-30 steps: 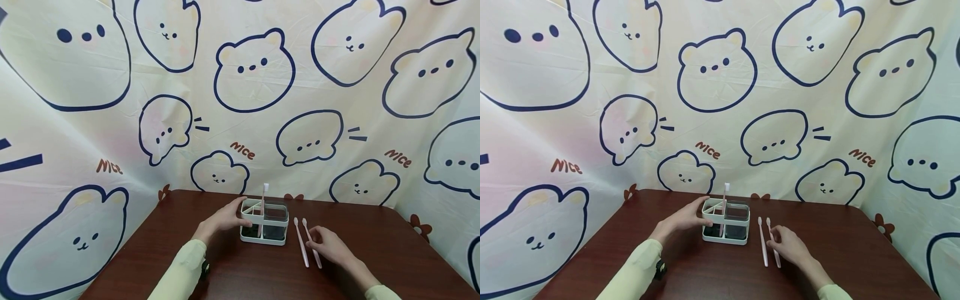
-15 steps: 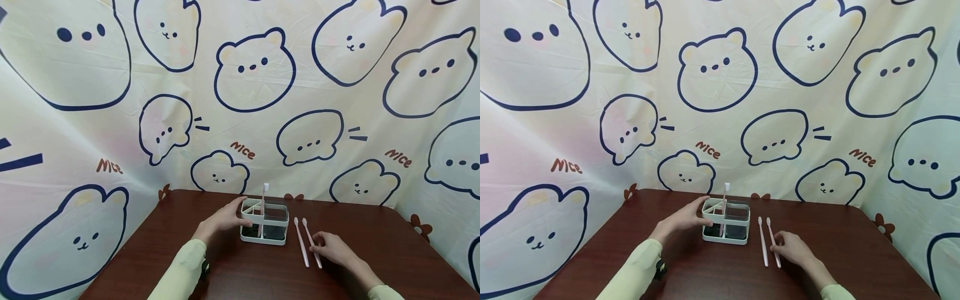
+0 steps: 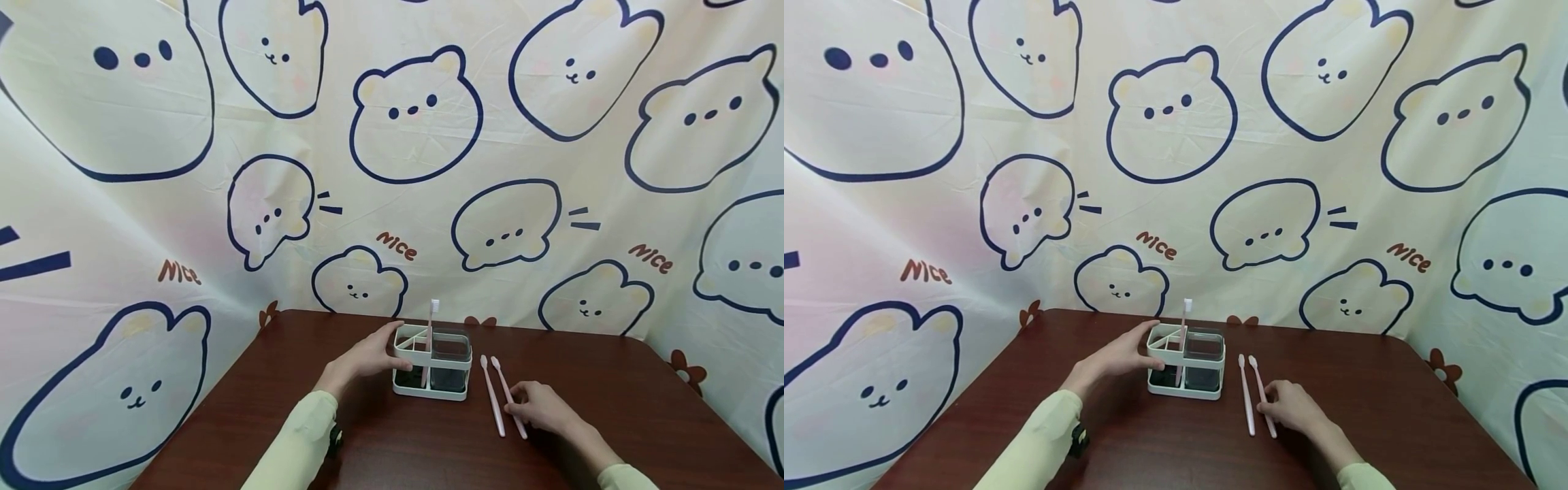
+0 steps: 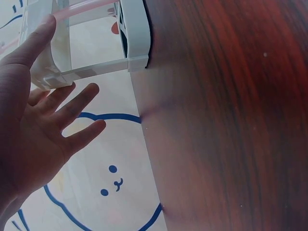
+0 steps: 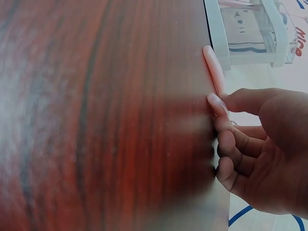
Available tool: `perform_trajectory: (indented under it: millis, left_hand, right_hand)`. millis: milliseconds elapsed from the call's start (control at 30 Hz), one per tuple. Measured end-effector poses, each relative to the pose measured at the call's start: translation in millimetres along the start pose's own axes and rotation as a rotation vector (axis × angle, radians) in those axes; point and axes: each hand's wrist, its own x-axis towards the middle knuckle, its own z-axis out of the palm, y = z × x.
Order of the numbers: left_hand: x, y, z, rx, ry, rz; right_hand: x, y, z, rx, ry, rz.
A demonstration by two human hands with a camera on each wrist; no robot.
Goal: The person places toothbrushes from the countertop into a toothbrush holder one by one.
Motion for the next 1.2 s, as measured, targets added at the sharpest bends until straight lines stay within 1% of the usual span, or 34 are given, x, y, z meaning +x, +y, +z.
perform_trajectory:
  millis: [267, 500, 667, 767, 1100, 1200]
  left_hand:
    - [0.1, 0.9, -0.5, 0.015, 0.000, -0.013]
    - [-0.1, 0.8, -0.3, 0.005, 0.002, -0.007]
    - [-0.8, 1.3, -0.5, 0.003, 0.006, -0.013]
    - [-1.0, 1.9, -0.6, 0.002, 0.006, -0.012]
    - [-1.2, 3.1, -0.6, 0.008, 0.001, -0.007]
    - [-1.0, 2.8, -0.5, 0.002, 0.002, -0.007]
  right_hand:
    - [-2.4, -1.1, -3.2, 0.026, 0.005, -0.011]
    - [-1.1, -2.3, -4.3, 0.035, 0.027, 0.001]
    - [-0.1, -6.3, -5.7, 0.044, 0.068, -0.023]
    - [0.0, -9.1, -6.7, 0.052, 0.084, -0.023]
    - [1.5, -17.2, -8.2, 0.065, 0.109, -0.008]
    - [1.2, -21.0, -10.0, 0.073, 0.120, -0.025]
